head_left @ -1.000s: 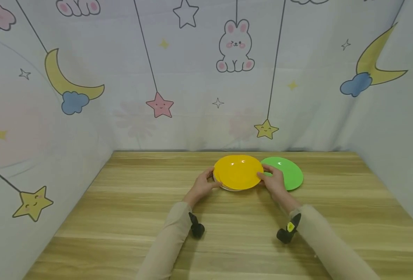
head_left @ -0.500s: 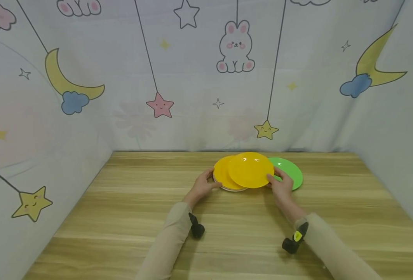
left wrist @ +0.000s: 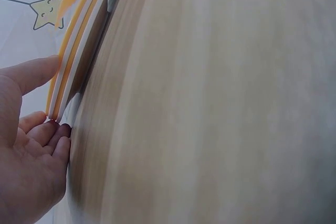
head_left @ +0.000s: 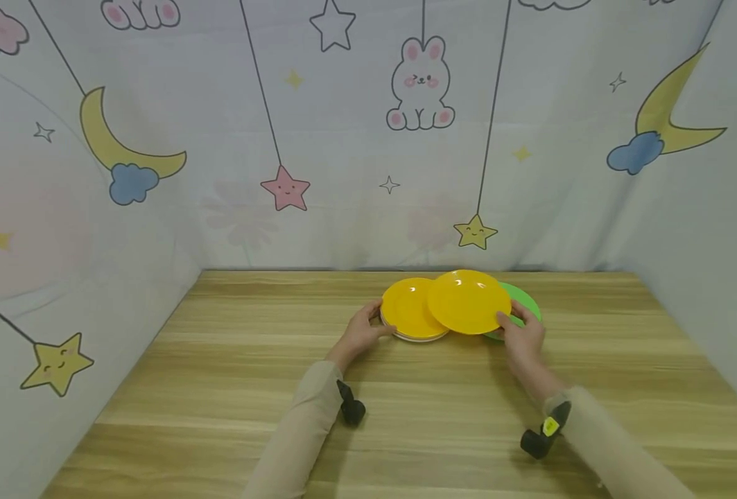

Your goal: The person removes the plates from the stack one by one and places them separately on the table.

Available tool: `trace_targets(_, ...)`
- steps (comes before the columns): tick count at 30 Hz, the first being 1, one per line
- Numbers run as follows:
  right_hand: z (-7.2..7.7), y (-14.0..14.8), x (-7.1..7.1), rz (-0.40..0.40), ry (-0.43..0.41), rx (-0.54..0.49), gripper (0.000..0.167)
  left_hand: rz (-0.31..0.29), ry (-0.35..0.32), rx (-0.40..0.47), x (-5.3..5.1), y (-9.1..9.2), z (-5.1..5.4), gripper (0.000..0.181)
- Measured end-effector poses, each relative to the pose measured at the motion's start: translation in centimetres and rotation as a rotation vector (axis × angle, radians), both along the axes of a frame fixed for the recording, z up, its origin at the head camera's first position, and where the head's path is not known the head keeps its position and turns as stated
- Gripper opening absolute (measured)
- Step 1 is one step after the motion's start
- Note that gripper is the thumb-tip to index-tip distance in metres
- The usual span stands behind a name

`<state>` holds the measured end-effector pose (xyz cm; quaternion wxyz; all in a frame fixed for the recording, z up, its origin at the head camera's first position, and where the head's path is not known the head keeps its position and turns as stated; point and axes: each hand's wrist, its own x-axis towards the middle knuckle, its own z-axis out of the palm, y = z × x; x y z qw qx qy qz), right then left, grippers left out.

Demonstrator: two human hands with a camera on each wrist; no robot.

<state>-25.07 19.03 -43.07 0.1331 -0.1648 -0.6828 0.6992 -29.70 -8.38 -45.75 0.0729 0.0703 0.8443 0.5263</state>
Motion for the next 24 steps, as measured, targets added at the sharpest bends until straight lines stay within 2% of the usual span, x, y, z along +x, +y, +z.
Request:
trace_targets(3,0.1,0.8,0.0,-0.021,0.023,-0.019,0.051,-0.001,0.000,-0.004,0.0,0.0,-0.1,0.073)
trace_targets(6,-0.1,1.9,-0.3,-0.038,0.100,-0.079,0.050,0.003,-0.005,-0.002,0.0,0.0,-0.1,0.073)
trace_targets(9,0.0,3.0,-0.6,-0.059,0.134,-0.100,0.049,0.003,-0.004,0.003,0.0,0.0,0.0,0.073)
trace_targets(13,1.0,4.0,-0.7,-0.102,0.074,-0.056,0.050,-0.004,0.002,0.011,0.1,0.0,0.0,0.073)
trace_targets(17,2.1,5.0,-0.6,-0.141,0.016,-0.074,0.052,-0.007,-0.003,0.026,0.1,0.0,0.0,0.072)
trace_targets(24,2.5,6.8,-0.3,-0.191,-0.049,-0.132,0.054,-0.010,0.003,0.028,0.1,0.0,0.0,0.073)
